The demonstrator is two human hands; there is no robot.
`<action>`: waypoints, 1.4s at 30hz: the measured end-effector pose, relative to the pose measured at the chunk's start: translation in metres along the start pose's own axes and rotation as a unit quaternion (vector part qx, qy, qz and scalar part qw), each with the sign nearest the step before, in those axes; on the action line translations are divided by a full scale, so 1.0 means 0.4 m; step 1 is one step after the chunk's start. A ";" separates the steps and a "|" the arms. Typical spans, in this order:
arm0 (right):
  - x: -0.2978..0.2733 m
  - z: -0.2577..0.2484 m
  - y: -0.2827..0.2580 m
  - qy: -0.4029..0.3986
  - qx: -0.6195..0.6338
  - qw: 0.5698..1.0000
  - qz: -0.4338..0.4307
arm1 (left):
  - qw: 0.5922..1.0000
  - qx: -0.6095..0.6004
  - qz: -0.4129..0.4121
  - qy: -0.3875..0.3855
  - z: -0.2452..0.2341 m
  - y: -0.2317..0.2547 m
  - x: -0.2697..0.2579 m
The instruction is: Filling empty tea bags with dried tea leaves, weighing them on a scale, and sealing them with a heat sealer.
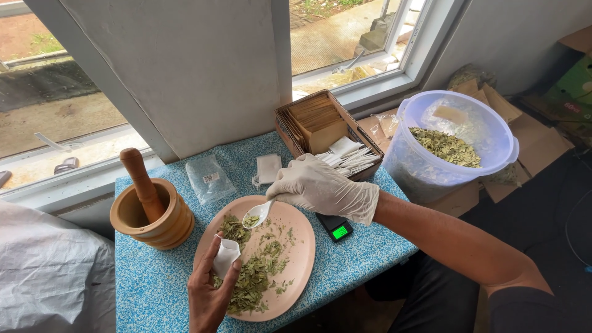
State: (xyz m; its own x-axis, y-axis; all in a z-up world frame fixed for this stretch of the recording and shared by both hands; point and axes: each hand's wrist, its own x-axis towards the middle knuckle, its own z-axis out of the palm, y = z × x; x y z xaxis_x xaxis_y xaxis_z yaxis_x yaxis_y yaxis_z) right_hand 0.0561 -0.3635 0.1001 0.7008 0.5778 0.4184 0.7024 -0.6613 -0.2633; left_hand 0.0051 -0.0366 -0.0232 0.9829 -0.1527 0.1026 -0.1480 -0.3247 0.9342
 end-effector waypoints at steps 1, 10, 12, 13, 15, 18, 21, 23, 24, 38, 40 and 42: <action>0.001 -0.002 -0.002 0.000 0.000 1.000 0.001 | 1.000 0.000 -0.001 -0.001 0.001 0.005 0.000; 0.010 -0.040 -0.017 -0.008 0.016 1.000 -0.024 | 1.000 0.014 -0.010 0.001 0.006 0.034 0.016; 0.038 -0.047 -0.035 0.023 0.034 0.995 -0.092 | 0.995 0.026 0.096 -0.007 -0.013 0.016 0.002; 0.034 -0.029 -0.038 0.014 0.052 0.992 -0.111 | 0.996 0.031 0.079 0.015 -0.012 0.008 -0.010; 0.013 -0.020 -0.033 -0.028 -0.056 0.997 0.038 | 0.990 -0.031 0.131 0.030 0.002 0.007 -0.008; 0.029 -0.033 -0.048 -0.054 -0.012 0.996 0.066 | 0.989 -0.082 0.117 0.035 0.000 0.013 -0.005; 0.042 -0.027 -0.054 -0.051 -0.018 0.997 0.055 | 0.989 -0.091 0.118 0.021 -0.011 0.017 -0.006; 0.052 -0.027 -0.065 -0.050 -0.025 0.997 0.043 | 0.989 -0.089 0.118 0.020 -0.009 0.014 -0.004; 0.057 -0.027 -0.071 -0.049 -0.034 0.998 0.033 | 0.989 -0.089 0.119 0.018 -0.009 0.013 -0.004; 0.122 0.057 -0.165 -0.008 -0.373 0.904 -0.208 | 0.990 -0.085 0.110 -0.015 -0.019 0.056 -0.005; 0.132 0.047 -0.222 -0.006 -0.399 0.888 -0.229 | 0.991 -0.080 0.101 -0.016 -0.019 0.052 -0.014; 0.157 0.023 -0.263 -0.011 -0.428 0.870 -0.243 | 0.991 -0.068 0.112 0.002 -0.022 0.033 -0.011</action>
State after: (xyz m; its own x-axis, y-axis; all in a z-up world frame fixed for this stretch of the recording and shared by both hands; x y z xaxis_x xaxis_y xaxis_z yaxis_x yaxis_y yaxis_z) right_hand 0.0274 -0.2534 0.1461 0.3547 0.8920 0.2801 0.5738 -0.4442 0.6880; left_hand -0.0002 -0.0318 -0.0083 0.9274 -0.2038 0.3137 -0.3467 -0.1538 0.9253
